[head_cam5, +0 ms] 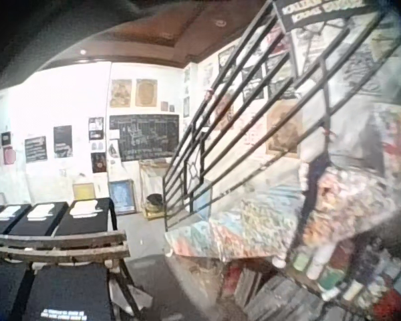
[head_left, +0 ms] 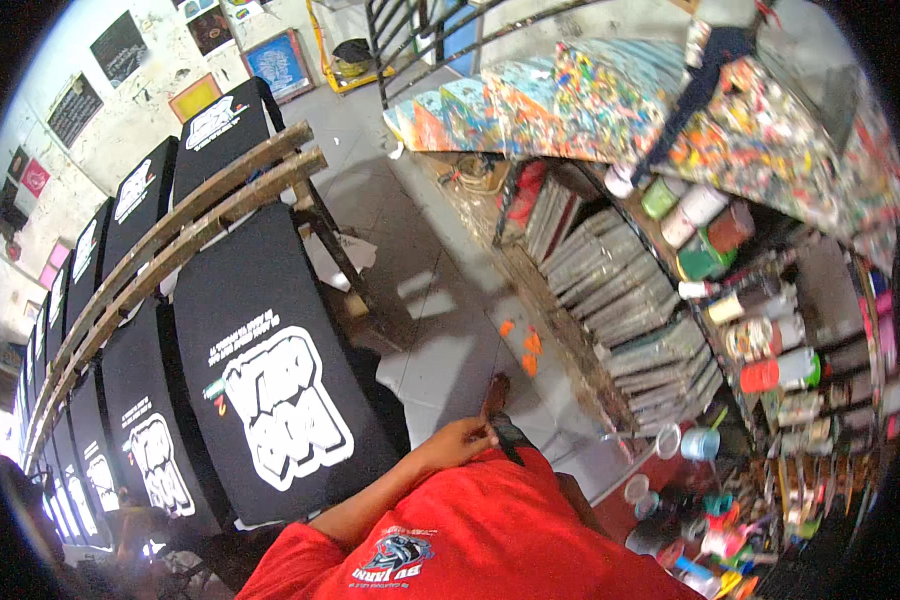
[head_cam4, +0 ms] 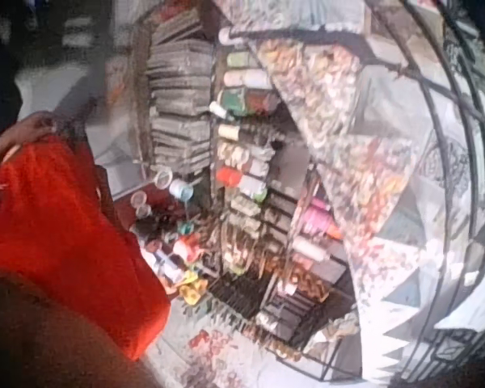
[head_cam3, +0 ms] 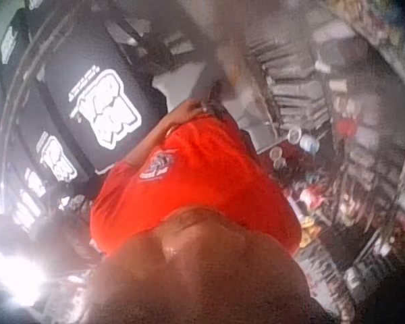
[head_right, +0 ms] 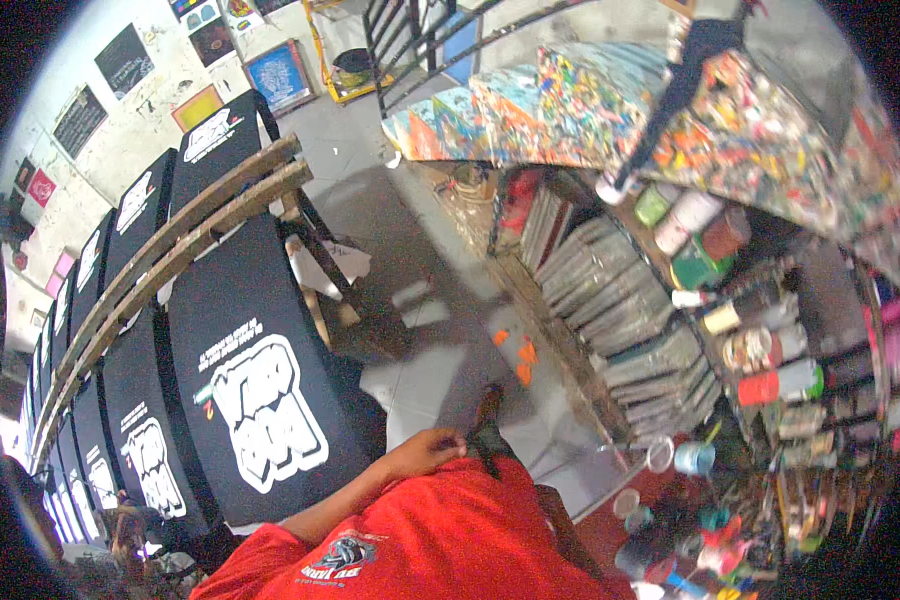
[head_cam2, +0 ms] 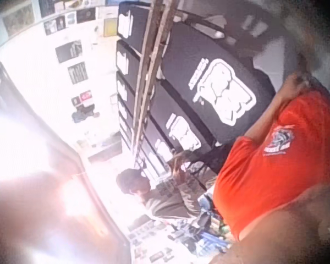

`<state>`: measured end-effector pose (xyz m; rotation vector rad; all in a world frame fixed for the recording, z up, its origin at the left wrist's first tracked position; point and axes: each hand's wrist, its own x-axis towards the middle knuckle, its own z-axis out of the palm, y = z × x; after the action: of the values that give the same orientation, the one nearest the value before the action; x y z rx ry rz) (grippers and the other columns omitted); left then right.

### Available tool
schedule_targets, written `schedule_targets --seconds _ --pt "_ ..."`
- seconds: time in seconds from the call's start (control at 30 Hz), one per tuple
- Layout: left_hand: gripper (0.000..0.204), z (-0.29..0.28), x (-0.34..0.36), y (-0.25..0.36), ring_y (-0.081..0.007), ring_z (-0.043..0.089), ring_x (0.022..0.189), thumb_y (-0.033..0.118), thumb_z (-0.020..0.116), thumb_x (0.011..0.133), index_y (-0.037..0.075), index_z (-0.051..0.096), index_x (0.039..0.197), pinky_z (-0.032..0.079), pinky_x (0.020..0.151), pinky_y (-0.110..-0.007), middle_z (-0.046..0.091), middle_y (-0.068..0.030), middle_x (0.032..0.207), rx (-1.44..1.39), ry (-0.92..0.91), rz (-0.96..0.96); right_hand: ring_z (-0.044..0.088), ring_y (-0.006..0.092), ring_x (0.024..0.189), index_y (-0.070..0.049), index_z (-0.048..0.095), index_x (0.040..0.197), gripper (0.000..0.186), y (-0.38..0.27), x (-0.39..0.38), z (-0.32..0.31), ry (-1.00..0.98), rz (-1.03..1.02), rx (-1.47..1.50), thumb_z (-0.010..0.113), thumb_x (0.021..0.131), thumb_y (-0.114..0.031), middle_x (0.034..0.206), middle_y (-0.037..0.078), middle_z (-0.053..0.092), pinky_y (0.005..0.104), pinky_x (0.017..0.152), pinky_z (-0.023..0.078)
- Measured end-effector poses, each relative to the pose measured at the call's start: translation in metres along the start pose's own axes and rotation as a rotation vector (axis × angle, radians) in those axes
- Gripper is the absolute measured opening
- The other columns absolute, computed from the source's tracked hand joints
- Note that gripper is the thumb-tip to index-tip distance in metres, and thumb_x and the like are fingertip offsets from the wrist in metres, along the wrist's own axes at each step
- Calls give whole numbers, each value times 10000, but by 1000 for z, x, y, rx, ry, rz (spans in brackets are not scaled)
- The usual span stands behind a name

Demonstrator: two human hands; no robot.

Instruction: The person performs screen printing on black shirts, using a squeegee to spread blue ink across the mesh screen on several shirts in a row. They move down the printing line, align the frame, and pull the squeegee across the design area multiple times.

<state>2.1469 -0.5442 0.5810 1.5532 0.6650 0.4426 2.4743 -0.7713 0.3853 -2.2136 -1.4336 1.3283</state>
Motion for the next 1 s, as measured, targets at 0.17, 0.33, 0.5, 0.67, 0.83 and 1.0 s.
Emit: schedule_targets --seconds 0.17,0.33,0.5,0.67,0.83,1.0 --pt "221 -71 26 64 -171 619 857 229 602 931 18 619 996 492 780 -317 653 -85 928 -68 270 -243 637 189 792 -31 662 1067 326 -1 157 -116 -176 184 171 581 886 -289 934 133 691 367 698 505" --pt "213 -124 56 100 -161 631 876 181 632 910 12 621 1039 502 787 -300 663 -89 950 -45 576 -286 622 161 724 -9 623 1119 329 -119 310 -248 -61 -102 65 557 936 -274 912 92 686 303 628 496" --pt "222 -177 95 108 -163 634 884 184 638 905 11 622 1042 503 783 -295 669 -92 959 -53 786 -302 647 172 821 -32 604 1180 356 -340 429 -285 -150 -192 414 572 946 -298 989 83 682 288 691 496" --pt "247 -271 154 106 -174 638 856 202 648 898 10 623 1051 505 763 -307 673 -102 939 -19 795 -307 630 157 926 -9 610 1185 372 -513 509 -254 -336 -551 50 589 934 -283 1067 95 674 317 824 485" --pt "275 -414 233 117 -235 646 860 225 652 890 1 612 1046 508 766 -337 655 -138 953 55 740 -135 634 228 1013 2 627 1161 392 -577 599 -247 -357 -529 -170 592 916 -302 1078 144 677 333 884 478" --pt "274 -544 284 165 -244 642 896 223 639 897 0 606 1053 505 778 -340 638 -147 986 21 683 -58 665 280 905 20 663 1029 388 -543 702 -279 -245 -356 -339 587 893 -336 952 166 697 369 791 497"
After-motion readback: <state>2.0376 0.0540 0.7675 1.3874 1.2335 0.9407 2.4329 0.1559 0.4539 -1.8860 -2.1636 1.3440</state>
